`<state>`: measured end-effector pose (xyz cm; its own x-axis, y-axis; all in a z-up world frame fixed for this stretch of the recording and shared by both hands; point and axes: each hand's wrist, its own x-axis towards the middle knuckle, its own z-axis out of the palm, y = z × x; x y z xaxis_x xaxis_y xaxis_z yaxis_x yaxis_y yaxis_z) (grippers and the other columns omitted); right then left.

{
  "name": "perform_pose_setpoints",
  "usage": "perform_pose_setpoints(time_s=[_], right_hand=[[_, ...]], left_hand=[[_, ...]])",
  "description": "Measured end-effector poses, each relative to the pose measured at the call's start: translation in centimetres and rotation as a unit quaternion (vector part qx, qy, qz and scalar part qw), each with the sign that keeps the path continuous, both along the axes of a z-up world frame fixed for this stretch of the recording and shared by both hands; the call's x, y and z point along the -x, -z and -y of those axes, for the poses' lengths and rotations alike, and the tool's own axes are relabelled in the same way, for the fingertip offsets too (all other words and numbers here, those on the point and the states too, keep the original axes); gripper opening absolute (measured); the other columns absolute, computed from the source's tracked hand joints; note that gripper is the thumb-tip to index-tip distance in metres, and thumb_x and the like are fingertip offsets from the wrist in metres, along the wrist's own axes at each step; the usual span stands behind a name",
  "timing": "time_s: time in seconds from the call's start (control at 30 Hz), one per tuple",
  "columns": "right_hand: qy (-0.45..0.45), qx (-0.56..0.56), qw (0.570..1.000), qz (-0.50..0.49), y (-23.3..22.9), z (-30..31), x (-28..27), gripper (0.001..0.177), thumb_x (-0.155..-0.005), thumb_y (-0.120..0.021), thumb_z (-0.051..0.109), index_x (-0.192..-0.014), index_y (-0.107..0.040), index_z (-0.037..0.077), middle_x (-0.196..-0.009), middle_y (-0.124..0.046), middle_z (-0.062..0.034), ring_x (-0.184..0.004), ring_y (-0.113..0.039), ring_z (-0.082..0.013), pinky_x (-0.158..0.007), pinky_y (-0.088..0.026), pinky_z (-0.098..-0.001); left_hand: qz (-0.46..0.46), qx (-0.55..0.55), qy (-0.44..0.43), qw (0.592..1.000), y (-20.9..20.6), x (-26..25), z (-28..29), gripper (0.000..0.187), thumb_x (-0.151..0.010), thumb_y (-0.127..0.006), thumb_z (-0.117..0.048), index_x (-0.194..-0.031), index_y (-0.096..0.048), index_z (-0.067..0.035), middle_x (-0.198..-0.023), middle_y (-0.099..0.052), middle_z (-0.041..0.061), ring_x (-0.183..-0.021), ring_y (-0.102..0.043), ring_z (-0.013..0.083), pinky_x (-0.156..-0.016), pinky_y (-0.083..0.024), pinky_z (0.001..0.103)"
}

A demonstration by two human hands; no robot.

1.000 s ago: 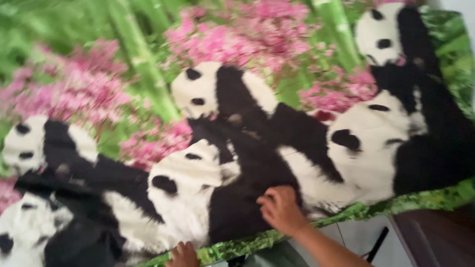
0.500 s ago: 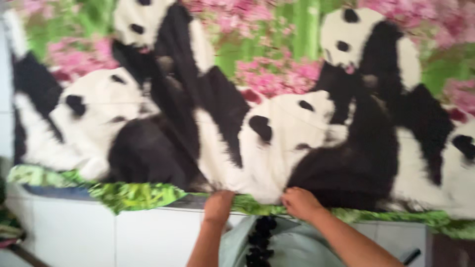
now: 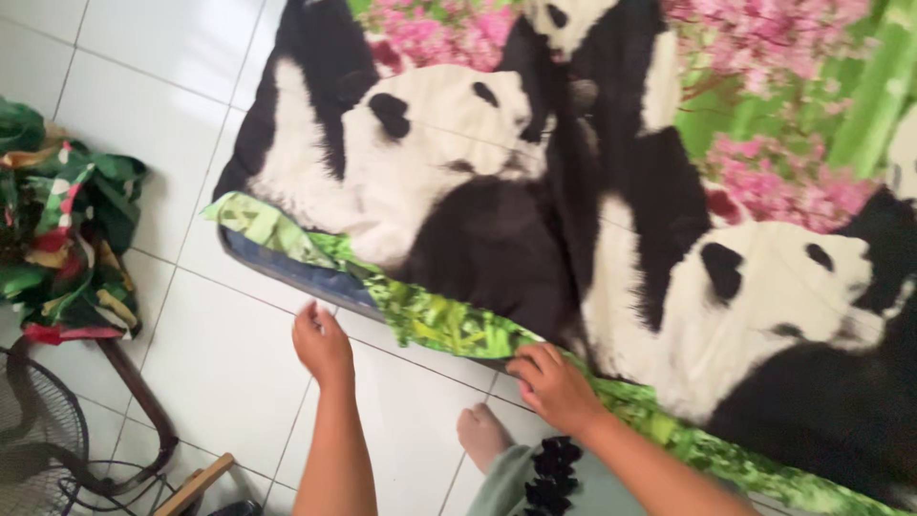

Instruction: The person spreads a green panda-patterned blanket over a mattress, then arranges several decorative pillows on top. The pillows include a black one with pink tulips, a brown patterned bolster, a purple Hello Kitty pillow, and a green cactus-shaped pillow. The person smooths the blanket and adjusts the pillows into a neat arrangement.

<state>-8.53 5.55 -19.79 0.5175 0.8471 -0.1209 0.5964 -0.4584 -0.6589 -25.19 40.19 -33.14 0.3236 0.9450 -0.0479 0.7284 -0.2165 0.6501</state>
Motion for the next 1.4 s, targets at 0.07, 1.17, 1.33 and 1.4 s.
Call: perform_pose_setpoints(time_s=[0.07, 1.17, 1.33, 1.4], right_hand=[[0.027, 0.035, 0.998, 0.043, 0.2, -3.5, 0.2, 0.051, -0.068, -0.081, 0.014, -0.115, -0.064, 0.007, -0.121, -0.055, -0.0126, -0.113, -0.055, -0.0366, -0.092, -0.051, -0.0491], [0.055, 0.268, 0.944, -0.183, -1.5, -2.7, 5.0, 0.057, -0.087, -0.072, 0.028, -0.142, -0.059, 0.021, -0.150, -0.050, -0.0152, -0.137, -0.049, -0.0356, -0.113, -0.041, -0.0402], [0.229, 0.180, 0.954, -0.073, -7.1, -3.1, -2.0, 0.061, -0.087, -0.073, 0.023, -0.145, -0.055, 0.020, -0.153, -0.041, -0.0283, -0.138, -0.048, -0.0415, -0.114, -0.041, -0.0419], [0.286, 0.093, 0.954, -0.004, -11.4, -4.1, -4.9, 0.069, -0.082, -0.076, 0.018, -0.147, -0.051, 0.018, -0.154, -0.035, -0.0316, -0.138, -0.043, -0.0461, -0.112, -0.039, -0.0477]], left_hand=[[0.011, 0.031, -0.047, 0.998, 2.4, -3.1, -3.7, 0.045, -0.102, -0.062, -0.034, -0.128, -0.064, 0.003, -0.119, -0.067, 0.023, -0.106, -0.066, 0.0359, -0.095, -0.051, 0.044], [-0.050, 0.242, -0.035, 0.968, -7.5, 2.4, 8.2, 0.040, -0.081, -0.072, -0.013, -0.121, -0.073, -0.012, -0.110, -0.072, 0.022, -0.107, -0.068, 0.0365, -0.095, -0.053, 0.044], [0.092, 0.176, 0.193, 0.961, -17.5, -7.4, 10.8, 0.037, -0.081, -0.071, -0.007, -0.117, -0.068, -0.012, -0.115, -0.062, 0.019, -0.110, -0.059, 0.0373, -0.098, -0.048, 0.044], [0.149, 0.106, 0.270, 0.945, -24.3, -11.6, 10.2, 0.035, -0.081, -0.070, -0.003, -0.116, -0.067, -0.009, -0.124, -0.058, 0.024, -0.118, -0.056, 0.0425, -0.100, -0.046, 0.047]])
